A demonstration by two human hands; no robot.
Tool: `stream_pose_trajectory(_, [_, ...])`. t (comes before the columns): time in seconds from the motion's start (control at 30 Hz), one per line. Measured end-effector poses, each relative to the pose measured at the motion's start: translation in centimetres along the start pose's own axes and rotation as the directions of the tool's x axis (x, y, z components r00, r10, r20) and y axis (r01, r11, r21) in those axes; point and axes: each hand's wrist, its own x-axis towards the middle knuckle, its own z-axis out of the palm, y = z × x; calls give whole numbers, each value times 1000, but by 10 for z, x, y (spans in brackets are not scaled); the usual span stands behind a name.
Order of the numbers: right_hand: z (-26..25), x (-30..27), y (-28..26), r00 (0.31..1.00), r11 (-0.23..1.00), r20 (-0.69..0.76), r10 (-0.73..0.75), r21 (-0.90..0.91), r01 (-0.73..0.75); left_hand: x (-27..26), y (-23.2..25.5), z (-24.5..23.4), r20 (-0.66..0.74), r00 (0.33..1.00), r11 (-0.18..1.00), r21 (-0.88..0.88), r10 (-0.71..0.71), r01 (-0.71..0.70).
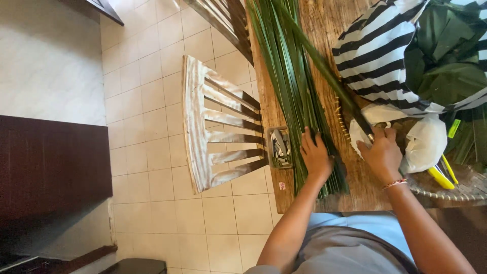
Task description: The recorder is weaving and stapling green palm leaves to create small decorative containers or pouches.
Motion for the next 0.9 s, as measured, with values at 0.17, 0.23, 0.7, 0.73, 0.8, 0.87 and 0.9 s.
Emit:
stream_pose_trajectory(0.17, [75, -2, 0, 996, 952, 26, -90, 296, 78, -3, -13, -17, -99, 994, 983, -179, -47, 28])
stream_pose_trajectory(0.23, [94, -1, -7, 981, 939, 146, -131, 335, 76, -1, -23, -16, -155, 986, 971, -238, -57, 19])
stream_pose_trajectory(0.7, [147, 16, -1, 994, 909, 74, -83, 414, 45, -8, -43, -31, -194, 974, 876, -483, -118, 10])
stream_pose_trajectory(0.73, [145, 16, 0, 994, 909, 70, -81, 415, 45, -9, -43, -28, -194, 974, 876, -482, -113, 6])
stream_pose_trajectory(0.8, [140, 15, 4, 992, 884, 22, -122, 456, 99, -11, -41, -22, -207, 974, 885, -466, -92, -16])
stream_pose_trajectory(0.87, [128, 16, 6, 994, 861, 92, -54, 508, -1, -15, -29, -24, -301, 953, 951, -297, -11, -83])
stream_pose_trajectory(0.9, [121, 17, 7, 986, 828, 167, 5, 551, -97, -17, -22, -25, -381, 921, 984, -115, 82, -135])
